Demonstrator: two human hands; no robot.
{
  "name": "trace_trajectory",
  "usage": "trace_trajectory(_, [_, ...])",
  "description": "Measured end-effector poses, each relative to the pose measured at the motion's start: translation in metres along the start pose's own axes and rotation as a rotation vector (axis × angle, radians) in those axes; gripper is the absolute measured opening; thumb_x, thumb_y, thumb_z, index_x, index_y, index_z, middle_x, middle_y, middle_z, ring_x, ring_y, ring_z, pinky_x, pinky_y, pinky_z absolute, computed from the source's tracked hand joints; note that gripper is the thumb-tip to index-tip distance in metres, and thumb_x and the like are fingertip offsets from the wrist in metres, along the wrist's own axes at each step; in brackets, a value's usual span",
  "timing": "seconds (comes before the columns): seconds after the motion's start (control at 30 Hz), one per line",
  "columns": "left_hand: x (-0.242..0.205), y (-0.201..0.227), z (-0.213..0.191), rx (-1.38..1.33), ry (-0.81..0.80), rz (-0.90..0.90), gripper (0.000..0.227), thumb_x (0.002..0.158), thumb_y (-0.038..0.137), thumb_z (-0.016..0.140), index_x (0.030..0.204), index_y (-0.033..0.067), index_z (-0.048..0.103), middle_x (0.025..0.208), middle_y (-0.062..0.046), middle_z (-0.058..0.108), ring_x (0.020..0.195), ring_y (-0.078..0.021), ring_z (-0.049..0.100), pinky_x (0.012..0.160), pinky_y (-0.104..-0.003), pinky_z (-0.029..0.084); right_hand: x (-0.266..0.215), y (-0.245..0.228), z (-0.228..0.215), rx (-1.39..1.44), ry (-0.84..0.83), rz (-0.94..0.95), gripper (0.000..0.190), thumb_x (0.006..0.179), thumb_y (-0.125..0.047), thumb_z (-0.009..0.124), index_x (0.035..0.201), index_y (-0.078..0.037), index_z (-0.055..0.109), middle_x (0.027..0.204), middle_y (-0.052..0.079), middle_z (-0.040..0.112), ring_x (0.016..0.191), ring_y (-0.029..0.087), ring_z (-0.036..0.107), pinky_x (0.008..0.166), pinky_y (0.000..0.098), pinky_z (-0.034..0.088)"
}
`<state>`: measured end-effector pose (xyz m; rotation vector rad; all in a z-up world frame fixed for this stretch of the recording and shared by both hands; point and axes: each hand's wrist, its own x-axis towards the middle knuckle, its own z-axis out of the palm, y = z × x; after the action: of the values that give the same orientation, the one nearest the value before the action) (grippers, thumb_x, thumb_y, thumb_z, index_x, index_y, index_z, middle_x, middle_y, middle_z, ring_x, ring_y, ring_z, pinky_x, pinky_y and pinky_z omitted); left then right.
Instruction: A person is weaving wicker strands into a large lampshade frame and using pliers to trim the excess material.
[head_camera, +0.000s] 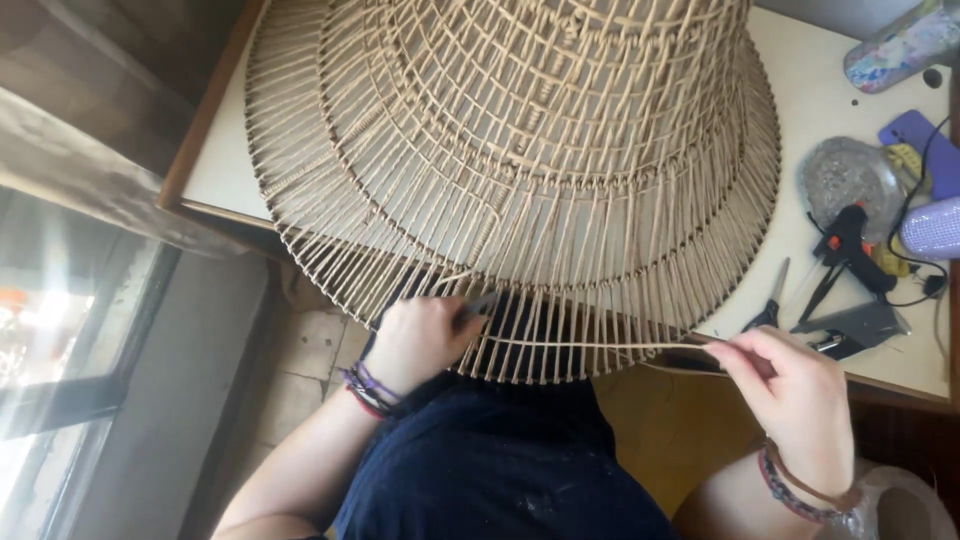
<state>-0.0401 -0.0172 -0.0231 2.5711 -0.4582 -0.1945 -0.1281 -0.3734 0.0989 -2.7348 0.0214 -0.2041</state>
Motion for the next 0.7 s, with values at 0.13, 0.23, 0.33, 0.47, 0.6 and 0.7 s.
trace_trajectory(0.13, [-0.022, 0.052, -0.043, -0.199, 0.016, 0.134, 0.026, 0.091, 0.036, 0.065, 0.11, 0.0233, 0.078, 0.076, -0.003, 0.078, 0.051, -0.0197, 0.069, 0.051, -0.034, 0.055, 0.013, -0.035, 0.055, -0.104, -0.23, -0.052, 0.024, 0.088, -0.04, 0.069, 0.094, -0.019, 0.079, 0.086, -0.005, 0.077, 0.071, 0.013, 0.071, 0.068, 0.03, 0.055])
trace_trajectory(0.23, [-0.036, 0.076, -0.06, -0.406, 0.043, 0.399, 0.036, 0.097, 0.035, 0.06, 0.124, 0.0126, 0.07, 0.127, -0.013, 0.072, 0.048, -0.0139, 0.067, 0.055, -0.03, 0.06, 0.019, -0.064, 0.1, -0.109, -0.34, -0.518, 0.011, 0.092, -0.025, 0.07, 0.094, -0.014, 0.071, 0.082, -0.003, 0.067, 0.059, 0.005, 0.062, 0.051, 0.0194, 0.058])
trace_trajectory(0.33, [-0.038, 0.065, -0.064, -0.634, -0.148, 0.234, 0.047, 0.097, 0.033, 0.059, 0.128, -0.0018, 0.064, 0.115, -0.024, 0.073, 0.064, -0.0309, 0.077, 0.058, -0.048, 0.062, 0.023, -0.09, 0.093, 0.051, -0.201, -0.469, 0.007, 0.095, -0.023, 0.066, 0.097, -0.018, 0.069, 0.077, -0.002, 0.064, 0.067, 0.023, 0.071, 0.056, 0.0338, 0.057])
trace_trajectory(0.47, [-0.043, 0.025, -0.049, -0.675, -0.228, -0.023, 0.032, 0.096, 0.038, 0.062, 0.105, 0.0101, 0.073, 0.076, -0.012, 0.077, 0.081, -0.0375, 0.076, 0.071, -0.048, 0.059, 0.03, -0.08, 0.081, 0.197, -0.206, -0.437, 0.01, 0.096, -0.024, 0.066, 0.094, -0.017, 0.073, 0.074, -0.002, 0.065, 0.066, 0.02, 0.069, 0.06, 0.0283, 0.057])
trace_trajectory(0.6, [-0.035, -0.038, -0.053, -0.394, 0.03, -0.391, 0.032, 0.091, 0.046, 0.067, 0.101, 0.0175, 0.079, 0.083, -0.013, 0.079, 0.091, -0.0411, 0.073, 0.081, -0.051, 0.057, 0.037, -0.031, 0.048, 0.072, -0.051, -0.24, 0.013, 0.1, -0.03, 0.067, 0.102, -0.021, 0.077, 0.082, -0.005, 0.07, 0.076, 0.015, 0.07, 0.071, 0.0264, 0.056])
trace_trajectory(0.7, [-0.046, -0.024, -0.063, -0.046, 0.173, -0.369, 0.036, 0.089, 0.051, 0.066, 0.114, 0.0272, 0.075, 0.092, 0.0, 0.079, 0.086, -0.0281, 0.076, 0.074, -0.043, 0.06, 0.039, -0.064, 0.071, 0.029, -0.16, -0.348, 0.017, 0.097, -0.028, 0.067, 0.094, -0.015, 0.078, 0.081, 0.005, 0.074, 0.077, 0.025, 0.074, 0.069, 0.0351, 0.059])
